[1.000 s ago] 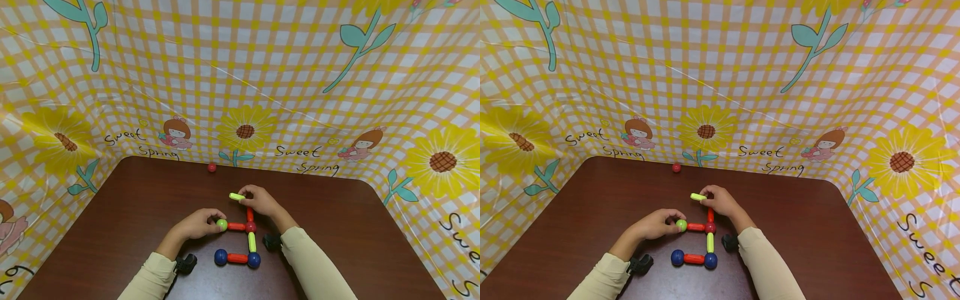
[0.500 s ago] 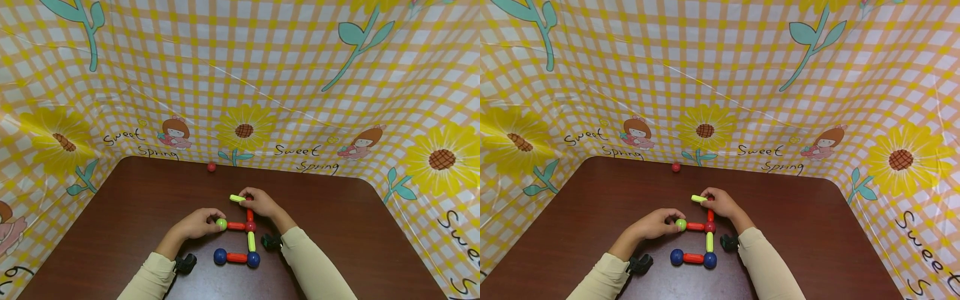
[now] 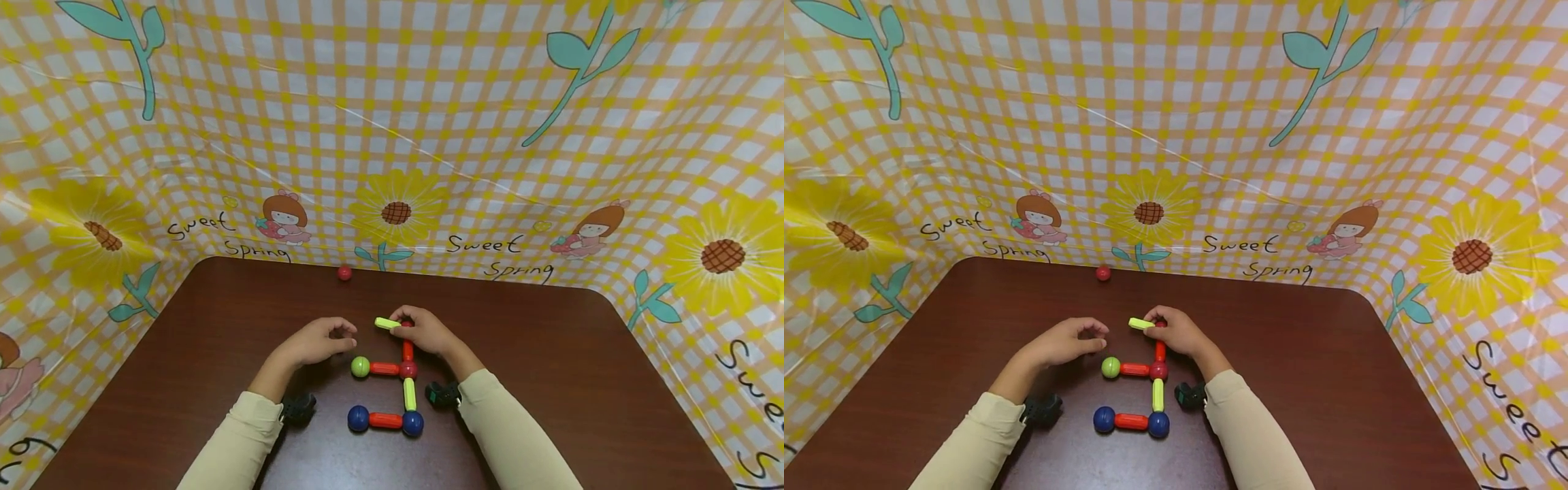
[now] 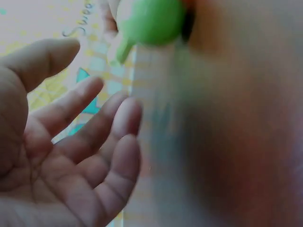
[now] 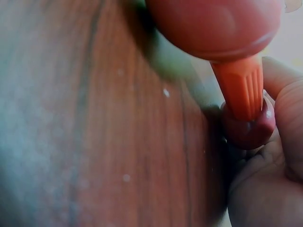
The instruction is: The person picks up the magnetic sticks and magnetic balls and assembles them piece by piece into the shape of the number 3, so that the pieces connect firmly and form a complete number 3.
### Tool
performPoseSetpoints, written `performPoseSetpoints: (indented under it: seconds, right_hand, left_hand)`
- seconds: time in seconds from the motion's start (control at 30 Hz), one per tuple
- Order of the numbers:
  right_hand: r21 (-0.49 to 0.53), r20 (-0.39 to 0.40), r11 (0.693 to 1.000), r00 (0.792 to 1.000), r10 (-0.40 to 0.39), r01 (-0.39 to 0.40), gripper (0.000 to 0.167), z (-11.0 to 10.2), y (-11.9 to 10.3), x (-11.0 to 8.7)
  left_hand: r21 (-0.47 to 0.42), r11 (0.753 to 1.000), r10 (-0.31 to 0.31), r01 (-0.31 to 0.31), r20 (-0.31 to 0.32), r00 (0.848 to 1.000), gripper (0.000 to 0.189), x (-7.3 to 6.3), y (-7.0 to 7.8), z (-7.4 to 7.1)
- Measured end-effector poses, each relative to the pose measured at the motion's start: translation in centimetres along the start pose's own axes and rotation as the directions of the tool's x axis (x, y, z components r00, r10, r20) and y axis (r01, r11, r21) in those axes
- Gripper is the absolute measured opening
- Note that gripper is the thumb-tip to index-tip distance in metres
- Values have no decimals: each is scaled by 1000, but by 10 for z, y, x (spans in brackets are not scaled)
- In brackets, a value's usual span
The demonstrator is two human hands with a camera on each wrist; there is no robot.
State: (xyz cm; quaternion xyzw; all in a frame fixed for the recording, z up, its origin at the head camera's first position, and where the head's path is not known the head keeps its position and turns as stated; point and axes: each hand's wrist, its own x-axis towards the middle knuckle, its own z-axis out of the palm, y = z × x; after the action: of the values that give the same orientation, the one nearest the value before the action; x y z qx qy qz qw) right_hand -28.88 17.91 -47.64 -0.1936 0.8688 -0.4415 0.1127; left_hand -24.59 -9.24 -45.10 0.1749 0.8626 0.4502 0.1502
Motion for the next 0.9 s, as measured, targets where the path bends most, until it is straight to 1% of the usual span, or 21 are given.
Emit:
performPoseSetpoints:
  seconds: [0.07,0.2,0.3,0.4,0.5,0.53,0.6,0.73,0.83,0.9]
  right_hand:
    - [4,-4,1000,1000,6,-6,13,-1,0,0]
    - [12,-12,1000,1000,4,-4,13,-2,2,-1]
    - [16,-4,1000,1000,-4,4,14,1,3,0]
    - [15,-10,1000,1000,2,-2,14,4,1,1]
    - [10,-16,1000,1000,15,-15,15,6,0,0]
    - [8,-18,1000,1000,20,-20,15,6,-1,-1]
    - [9,-20,1000,999,26,-26,15,6,-1,-2]
    - [7,-24,999,999,36,-35,15,5,-1,-4]
    - [6,-19,999,999,31,-31,15,4,0,-4]
    - [11,-16,1000,999,29,-29,16,3,0,-3]
  left_hand:
    - [16,1000,-23,24,-64,998,29,13,0,-8]
    - [78,996,-25,40,-181,983,31,43,-5,-21]
    - [136,990,-16,47,-223,975,36,63,-11,-29]
    - [191,979,-24,76,-258,966,41,79,-14,-36]
    - [206,970,-55,126,-320,946,45,91,-14,-41]
    - [196,971,-68,141,-339,938,46,94,-13,-43]
    - [165,974,-91,158,-356,930,48,100,-10,-45]
    - [85,982,-129,166,-331,935,48,109,-7,-45]
    - [77,981,-142,175,-323,936,48,115,-6,-44]
    - [101,979,-138,179,-323,936,48,119,-6,-43]
